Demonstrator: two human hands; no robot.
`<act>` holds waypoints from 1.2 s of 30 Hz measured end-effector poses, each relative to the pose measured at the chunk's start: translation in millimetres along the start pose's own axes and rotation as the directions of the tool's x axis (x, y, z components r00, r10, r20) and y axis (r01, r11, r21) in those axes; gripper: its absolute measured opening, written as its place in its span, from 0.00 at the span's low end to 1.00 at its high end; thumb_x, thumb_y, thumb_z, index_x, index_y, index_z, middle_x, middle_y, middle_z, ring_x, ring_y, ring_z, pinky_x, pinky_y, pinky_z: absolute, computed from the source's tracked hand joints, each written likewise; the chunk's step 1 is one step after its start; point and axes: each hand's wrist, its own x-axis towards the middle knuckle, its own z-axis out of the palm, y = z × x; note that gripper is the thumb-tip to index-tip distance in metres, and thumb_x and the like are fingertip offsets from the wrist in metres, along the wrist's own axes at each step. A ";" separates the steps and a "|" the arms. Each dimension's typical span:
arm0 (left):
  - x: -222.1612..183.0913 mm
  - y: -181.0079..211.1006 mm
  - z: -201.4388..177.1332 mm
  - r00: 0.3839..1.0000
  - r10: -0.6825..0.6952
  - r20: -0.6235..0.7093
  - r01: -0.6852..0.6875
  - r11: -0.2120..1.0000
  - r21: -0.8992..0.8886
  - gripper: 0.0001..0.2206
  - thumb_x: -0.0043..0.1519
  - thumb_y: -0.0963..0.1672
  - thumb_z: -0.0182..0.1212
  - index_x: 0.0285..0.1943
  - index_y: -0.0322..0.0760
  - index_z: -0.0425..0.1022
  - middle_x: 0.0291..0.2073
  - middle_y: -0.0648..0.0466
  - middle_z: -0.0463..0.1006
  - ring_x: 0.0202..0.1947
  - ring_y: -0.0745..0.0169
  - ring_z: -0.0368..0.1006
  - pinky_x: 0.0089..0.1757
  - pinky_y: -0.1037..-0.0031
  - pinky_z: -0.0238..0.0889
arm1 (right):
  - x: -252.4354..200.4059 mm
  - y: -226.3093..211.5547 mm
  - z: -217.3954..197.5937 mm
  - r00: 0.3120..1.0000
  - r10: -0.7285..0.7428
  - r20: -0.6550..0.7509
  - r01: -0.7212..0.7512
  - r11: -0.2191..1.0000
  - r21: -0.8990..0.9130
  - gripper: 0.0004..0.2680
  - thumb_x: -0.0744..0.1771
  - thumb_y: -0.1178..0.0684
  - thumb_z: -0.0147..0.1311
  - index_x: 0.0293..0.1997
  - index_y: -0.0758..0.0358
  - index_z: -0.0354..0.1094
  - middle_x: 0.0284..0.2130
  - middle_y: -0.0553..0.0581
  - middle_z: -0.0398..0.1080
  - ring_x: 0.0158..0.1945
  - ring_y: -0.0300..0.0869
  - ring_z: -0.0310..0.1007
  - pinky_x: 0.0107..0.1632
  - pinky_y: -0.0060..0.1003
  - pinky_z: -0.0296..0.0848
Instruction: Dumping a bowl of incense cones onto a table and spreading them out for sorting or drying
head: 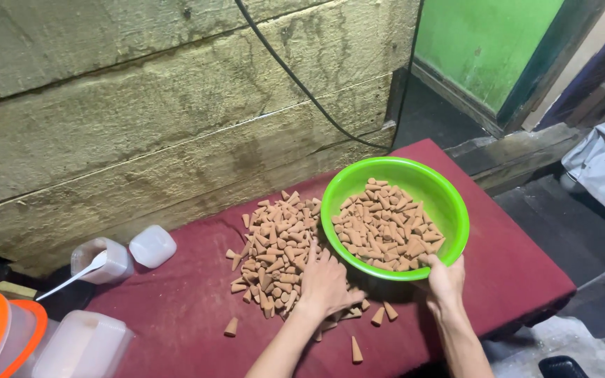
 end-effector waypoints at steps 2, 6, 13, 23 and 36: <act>1.5 0.1 -3.4 0.993 -0.022 0.118 0.023 1.000 -0.012 0.32 0.61 0.62 0.43 0.42 0.35 0.84 0.46 0.44 0.81 0.63 0.46 0.65 0.70 0.39 0.28 | 0.2 0.3 1.0 0.999 0.038 0.026 -0.039 0.997 0.069 0.19 0.59 0.69 0.53 0.53 0.59 0.60 0.41 0.59 0.71 0.34 0.47 0.71 0.28 0.49 0.75; 1.8 -1.9 9.0 0.996 -0.064 0.064 0.066 0.997 -0.037 0.29 0.59 0.57 0.45 0.51 0.32 0.77 0.51 0.44 0.77 0.64 0.46 0.62 0.68 0.41 0.36 | 15.7 15.5 -4.2 0.999 -0.031 -0.012 0.033 0.976 0.216 0.22 0.54 0.73 0.49 0.52 0.62 0.58 0.42 0.61 0.71 0.34 0.48 0.73 0.29 0.43 0.75; 2.8 0.4 12.3 0.994 -0.067 0.087 0.071 0.997 -0.036 0.33 0.63 0.60 0.36 0.75 0.47 0.58 0.73 0.44 0.57 0.76 0.44 0.43 0.66 0.33 0.30 | 32.0 -21.2 -16.8 0.998 -0.042 -0.044 0.055 0.934 0.353 0.23 0.57 0.73 0.47 0.54 0.55 0.55 0.50 0.59 0.72 0.47 0.51 0.77 0.34 0.60 0.80; -1.6 3.0 17.2 0.993 -0.111 -0.051 0.100 0.979 -0.176 0.37 0.63 0.65 0.34 0.68 0.43 0.68 0.68 0.46 0.65 0.73 0.46 0.51 0.64 0.35 0.35 | 92.3 -22.0 4.1 0.970 -0.196 -0.145 0.237 0.897 0.373 0.25 0.53 0.71 0.52 0.54 0.58 0.61 0.48 0.59 0.76 0.45 0.47 0.80 0.38 0.48 0.84; 4.7 1.9 37.5 0.979 -0.138 -0.149 0.111 0.978 -0.178 0.28 0.63 0.60 0.48 0.62 0.42 0.69 0.62 0.49 0.70 0.70 0.47 0.55 0.63 0.40 0.38 | 61.9 -42.8 17.6 0.999 0.001 -0.034 0.010 0.947 0.321 0.20 0.61 0.62 0.58 0.57 0.55 0.58 0.51 0.57 0.71 0.49 0.47 0.74 0.38 0.56 0.81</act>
